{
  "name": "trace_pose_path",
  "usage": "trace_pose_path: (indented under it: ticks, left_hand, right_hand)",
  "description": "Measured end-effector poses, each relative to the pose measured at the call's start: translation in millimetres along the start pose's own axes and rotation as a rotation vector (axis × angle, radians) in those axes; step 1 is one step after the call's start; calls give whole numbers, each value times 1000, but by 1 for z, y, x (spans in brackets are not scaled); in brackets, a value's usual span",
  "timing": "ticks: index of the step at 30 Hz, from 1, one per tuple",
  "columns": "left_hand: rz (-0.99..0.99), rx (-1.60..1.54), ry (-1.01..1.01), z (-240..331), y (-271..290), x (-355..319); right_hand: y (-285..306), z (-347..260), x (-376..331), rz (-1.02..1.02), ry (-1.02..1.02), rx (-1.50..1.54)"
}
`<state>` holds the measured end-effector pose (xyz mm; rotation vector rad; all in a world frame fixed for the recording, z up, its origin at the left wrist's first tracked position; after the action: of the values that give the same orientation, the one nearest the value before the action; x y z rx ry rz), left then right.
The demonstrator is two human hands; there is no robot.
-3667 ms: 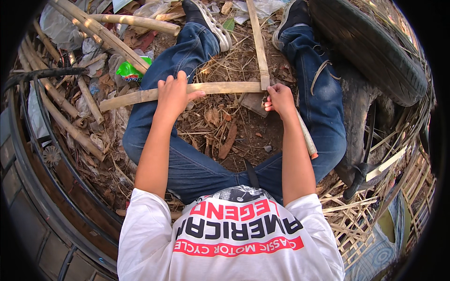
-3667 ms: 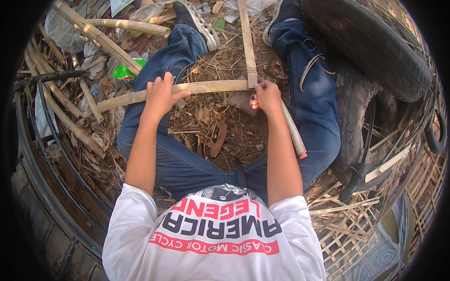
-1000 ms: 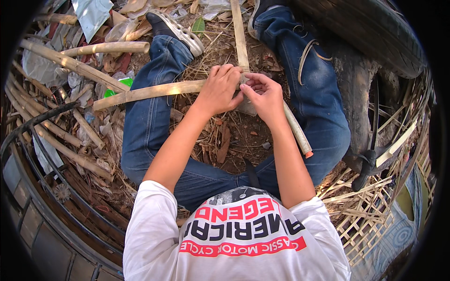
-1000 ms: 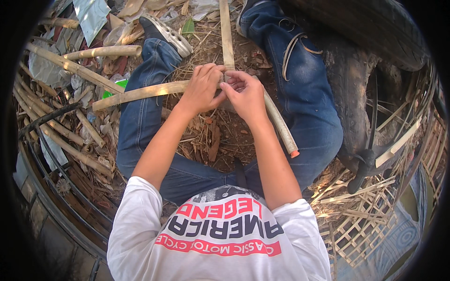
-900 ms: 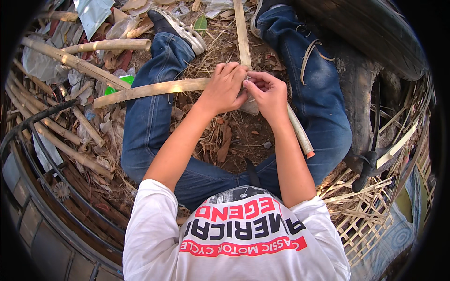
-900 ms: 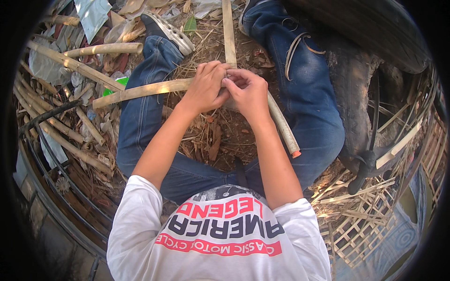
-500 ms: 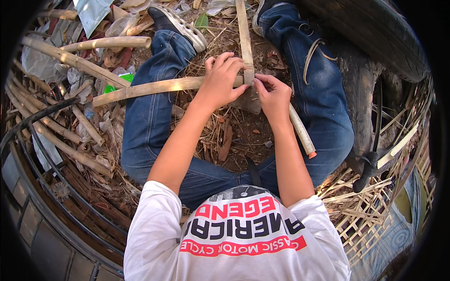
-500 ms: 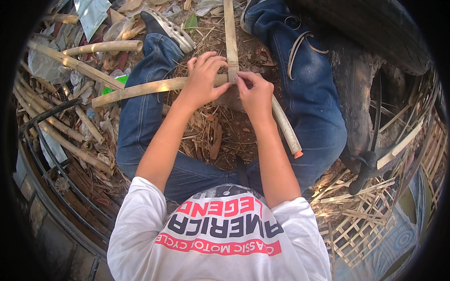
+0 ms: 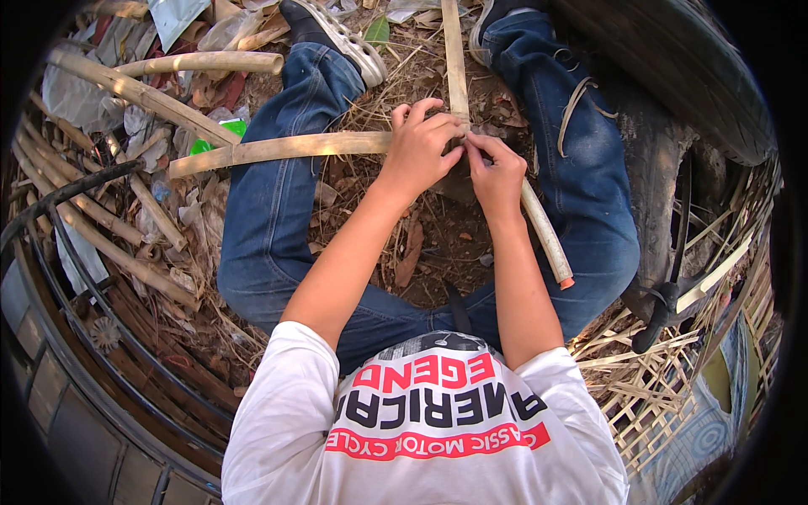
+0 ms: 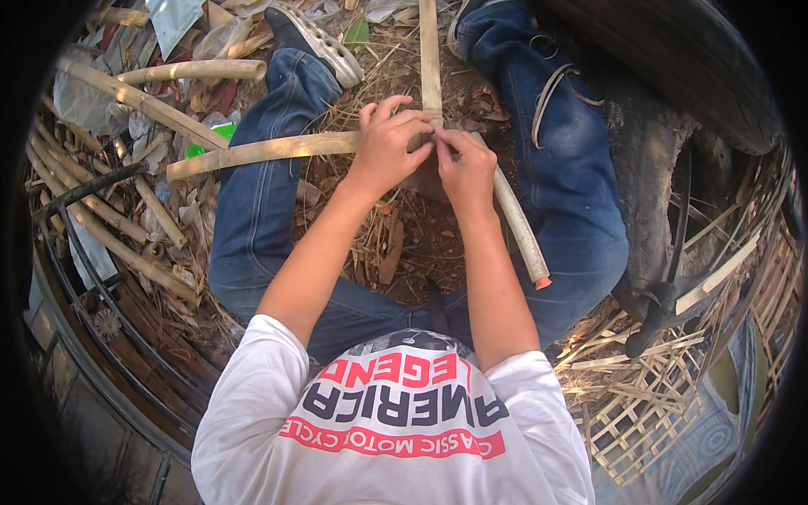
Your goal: The person whittles bamboo slats using a machete and then secures them together by hand and with a hammer to form a structural joint.
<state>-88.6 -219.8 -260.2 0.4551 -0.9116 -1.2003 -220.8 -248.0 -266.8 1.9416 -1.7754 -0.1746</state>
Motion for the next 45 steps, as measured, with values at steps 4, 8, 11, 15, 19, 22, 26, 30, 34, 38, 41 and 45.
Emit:
trace_pose_path:
  ticks: [4, 8, 11, 15, 19, 22, 26, 30, 34, 38, 41, 45]
  left_hand:
    - [31, 22, -8, 6, -2, 0]
    - [-13, -13, -3, 1, -2, -1]
    - [-51, -43, -11, 1, -1, 1]
    - [-66, -58, -40, 1, 0, -1]
    - [-39, -84, -32, 0, 0, 0]
    - [-23, -89, -20, -1, -2, 1]
    - [-6, -66, 7, -5, -4, 0]
    - [30, -68, 18, -5, -4, 0]
    - [21, -52, 40, -5, -7, -1]
    - [44, 0, 41, -2, -8, -2]
    - [48, 10, 31, 2, -8, -4]
    - [65, 3, 30, 1, -8, -5]
  right_hand:
    - [1, 1, 0, 11, 57, -5]
    - [0, 0, -1, 1, 48, 20]
    - [1, 3, -3, 8, 33, 31]
    - [1, 3, -3, 9, 8, 21]
    - [0, 3, -2, 2, 9, 36]
    - [0, 4, -1, -6, 31, 35]
    - [0, -1, 0, -40, 86, 40]
    - [1, -1, -3, -37, 135, 23]
    - [2, -2, -3, -38, 101, 26]
    - [2, -1, -3, -28, 91, 31]
    - [7, -11, -4, -61, 118, -33]
    - [44, -48, 2, -96, 59, -467]
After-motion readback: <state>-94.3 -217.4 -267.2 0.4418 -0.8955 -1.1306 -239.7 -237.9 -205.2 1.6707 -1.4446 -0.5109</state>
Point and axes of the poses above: each hand's wrist, its own x-axis towards the middle knuckle, its own y-axis out of the back of the hand, z = x × y, the point moved 7 cm from there along x, towards the middle knuckle, and after that the axes turned 7 degrees about z, right-handed, at the moved point
